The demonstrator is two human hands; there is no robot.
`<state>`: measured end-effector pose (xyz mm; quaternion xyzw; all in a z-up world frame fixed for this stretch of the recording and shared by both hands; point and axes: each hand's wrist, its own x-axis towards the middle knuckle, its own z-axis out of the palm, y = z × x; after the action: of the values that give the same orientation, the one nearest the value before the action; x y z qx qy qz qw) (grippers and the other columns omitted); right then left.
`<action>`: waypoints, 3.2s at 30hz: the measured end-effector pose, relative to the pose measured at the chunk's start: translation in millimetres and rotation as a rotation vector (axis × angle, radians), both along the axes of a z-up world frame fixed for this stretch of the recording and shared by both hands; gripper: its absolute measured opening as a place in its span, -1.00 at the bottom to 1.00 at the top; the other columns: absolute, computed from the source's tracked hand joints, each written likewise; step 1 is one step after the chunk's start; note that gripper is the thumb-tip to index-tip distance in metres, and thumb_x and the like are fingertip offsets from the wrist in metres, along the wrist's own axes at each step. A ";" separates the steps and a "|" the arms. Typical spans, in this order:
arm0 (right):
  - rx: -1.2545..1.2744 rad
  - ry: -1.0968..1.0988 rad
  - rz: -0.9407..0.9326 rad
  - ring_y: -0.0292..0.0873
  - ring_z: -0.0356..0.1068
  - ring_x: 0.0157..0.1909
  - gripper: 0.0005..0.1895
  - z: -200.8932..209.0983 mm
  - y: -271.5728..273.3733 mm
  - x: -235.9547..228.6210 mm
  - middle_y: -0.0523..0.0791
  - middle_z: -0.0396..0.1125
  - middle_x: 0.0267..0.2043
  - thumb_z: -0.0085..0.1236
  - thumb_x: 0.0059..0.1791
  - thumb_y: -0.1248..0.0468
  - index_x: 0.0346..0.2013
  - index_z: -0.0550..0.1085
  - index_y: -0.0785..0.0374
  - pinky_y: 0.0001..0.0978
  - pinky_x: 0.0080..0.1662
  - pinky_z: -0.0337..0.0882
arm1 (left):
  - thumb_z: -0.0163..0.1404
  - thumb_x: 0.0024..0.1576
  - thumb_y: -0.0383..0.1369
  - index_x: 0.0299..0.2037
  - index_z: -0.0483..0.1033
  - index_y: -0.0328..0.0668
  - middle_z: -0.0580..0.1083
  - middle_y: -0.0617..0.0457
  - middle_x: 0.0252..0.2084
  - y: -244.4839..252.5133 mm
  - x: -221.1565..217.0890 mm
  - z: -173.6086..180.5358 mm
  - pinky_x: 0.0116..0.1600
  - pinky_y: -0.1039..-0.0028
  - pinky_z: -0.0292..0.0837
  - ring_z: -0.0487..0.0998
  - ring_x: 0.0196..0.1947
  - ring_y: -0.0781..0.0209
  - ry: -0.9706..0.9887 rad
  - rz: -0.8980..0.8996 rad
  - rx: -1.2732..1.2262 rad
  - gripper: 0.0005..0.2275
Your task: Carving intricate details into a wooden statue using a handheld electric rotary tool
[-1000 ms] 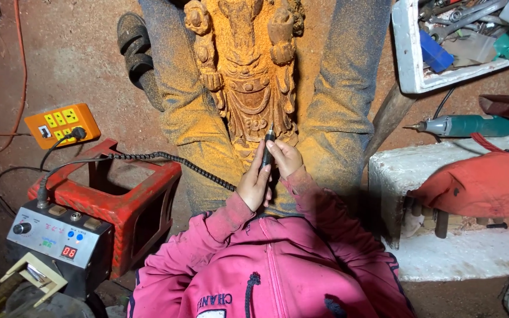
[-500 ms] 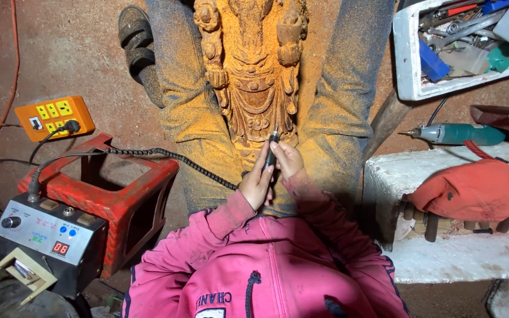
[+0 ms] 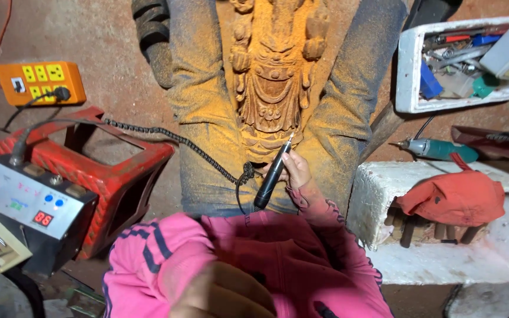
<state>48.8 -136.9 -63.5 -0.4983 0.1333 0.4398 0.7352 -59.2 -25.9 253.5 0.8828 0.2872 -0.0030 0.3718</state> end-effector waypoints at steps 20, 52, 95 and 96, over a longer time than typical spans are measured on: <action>0.016 -0.039 0.034 -0.22 0.50 -0.56 -0.65 -47.5 -19.9 -15.5 0.32 0.48 -0.33 0.00 0.11 0.08 -0.14 0.40 0.37 -0.47 -0.47 0.56 | -0.08 0.12 -0.53 -0.28 0.48 -0.34 0.51 -0.04 -0.35 30.0 -12.0 -17.2 -0.30 0.40 0.49 0.55 -0.43 0.08 -0.490 -0.494 -0.487 -0.92; 0.125 -0.078 0.189 -0.07 0.55 -0.46 -0.71 -65.1 -28.9 -13.3 0.16 0.51 -0.32 -0.13 0.16 0.15 -0.08 0.32 0.37 -0.57 -0.49 0.49 | -0.17 0.33 -0.61 -0.33 0.38 -0.59 0.47 -0.37 -0.31 64.9 12.9 -44.0 -0.33 0.15 0.54 0.59 -0.41 -0.33 -0.996 -0.994 -1.093 -0.82; 0.021 -0.283 0.125 -0.20 0.51 -0.55 -0.68 -32.6 -16.2 -30.8 0.17 0.48 -0.45 0.07 0.08 0.13 -0.23 0.49 0.40 -0.44 -0.51 0.54 | 0.11 0.07 -0.51 -0.24 0.59 -0.17 0.49 0.18 -0.47 78.3 48.1 -167.8 -0.39 0.69 0.25 0.40 -0.50 0.46 -0.232 -0.062 -0.919 -0.90; 0.012 -0.313 0.130 -0.19 0.50 -0.56 -0.68 -29.3 -13.9 -29.7 0.16 0.48 -0.46 0.08 0.07 0.13 -0.24 0.49 0.40 -0.44 -0.52 0.53 | 0.12 0.07 -0.50 -0.23 0.59 -0.14 0.50 0.17 -0.45 74.9 54.3 -180.3 -0.36 0.67 0.27 0.41 -0.48 0.45 -0.222 -0.050 -0.919 -0.89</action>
<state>19.1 -150.8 -92.8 -0.5637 -0.0178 0.4043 0.7200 -4.9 49.0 73.2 0.6286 0.1931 -0.0441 0.7521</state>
